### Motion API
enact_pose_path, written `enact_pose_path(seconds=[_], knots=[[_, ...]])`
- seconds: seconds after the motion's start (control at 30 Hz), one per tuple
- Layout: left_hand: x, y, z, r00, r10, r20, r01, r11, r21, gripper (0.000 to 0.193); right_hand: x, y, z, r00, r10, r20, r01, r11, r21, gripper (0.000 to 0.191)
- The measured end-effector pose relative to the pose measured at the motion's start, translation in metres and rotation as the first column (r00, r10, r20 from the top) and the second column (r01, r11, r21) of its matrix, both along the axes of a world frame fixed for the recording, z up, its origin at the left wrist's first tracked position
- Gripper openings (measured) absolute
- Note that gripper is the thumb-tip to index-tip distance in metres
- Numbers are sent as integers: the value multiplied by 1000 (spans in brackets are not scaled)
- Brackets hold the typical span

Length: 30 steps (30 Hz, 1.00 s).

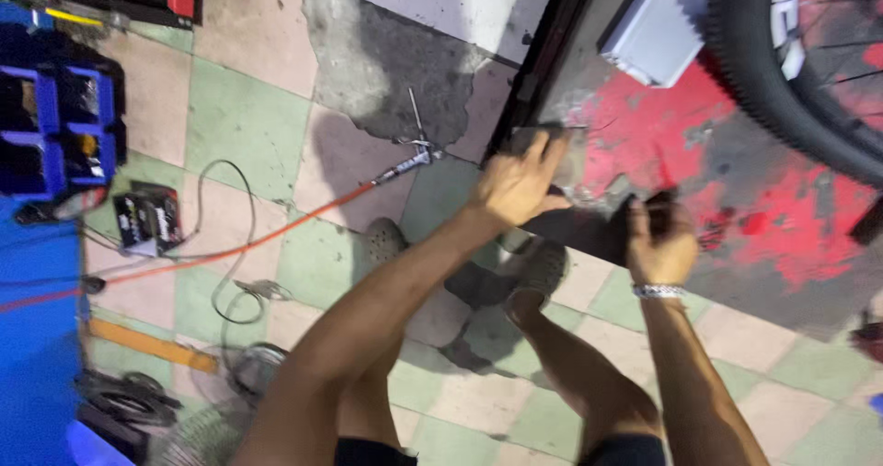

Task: The person removes brake pads from a bicycle using a hex key, sands the pads against a rough surface by hand, and cleans the components with a compressed air tool.

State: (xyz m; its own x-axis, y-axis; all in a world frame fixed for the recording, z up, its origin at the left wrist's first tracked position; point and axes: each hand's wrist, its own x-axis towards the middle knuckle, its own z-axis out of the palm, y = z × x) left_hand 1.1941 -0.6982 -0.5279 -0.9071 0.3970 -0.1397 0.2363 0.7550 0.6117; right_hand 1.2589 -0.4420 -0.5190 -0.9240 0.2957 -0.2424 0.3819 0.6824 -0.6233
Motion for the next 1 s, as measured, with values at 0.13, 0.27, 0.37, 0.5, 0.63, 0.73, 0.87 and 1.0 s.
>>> enact_pose_path(seconds=[0.13, 0.27, 0.37, 0.5, 0.63, 0.73, 0.87, 1.0], knots=[[-24, 4, 11, 1000, -13, 27, 14, 998, -67, 93, 42, -54, 25, 983, 42, -176, -38, 999, 25, 21], [-35, -50, -8, 987, 46, 154, -51, 998, 27, 92, 95, -143, -38, 792, 569, -219, -592, 805, -50, 14], [-36, -131, -66, 855, 173, 489, -210, 977, 22, 97, 97, -202, -144, 825, 552, 120, -538, 833, -132, 31], [-3, -244, -194, 441, 480, 758, -798, 596, 87, 81, 68, -247, -266, 780, 471, 412, -516, 857, -1, 43], [36, -300, -311, 411, 555, 723, -904, 352, 243, 37, 48, -281, -293, 822, 527, 215, -567, 786, 245, 61], [48, -311, -349, 415, 597, 687, -905, 195, 377, 35, 46, -306, -282, 849, 491, -198, -421, 853, 308, 63], [55, -312, -359, 533, 763, 365, -816, 349, 461, 31, 15, -359, -277, 824, 201, 531, -180, 979, -90, 59], [64, -312, -356, 480, 852, 208, -874, 444, 196, 28, 16, -375, -307, 810, -116, 575, 296, 927, -231, 36]])
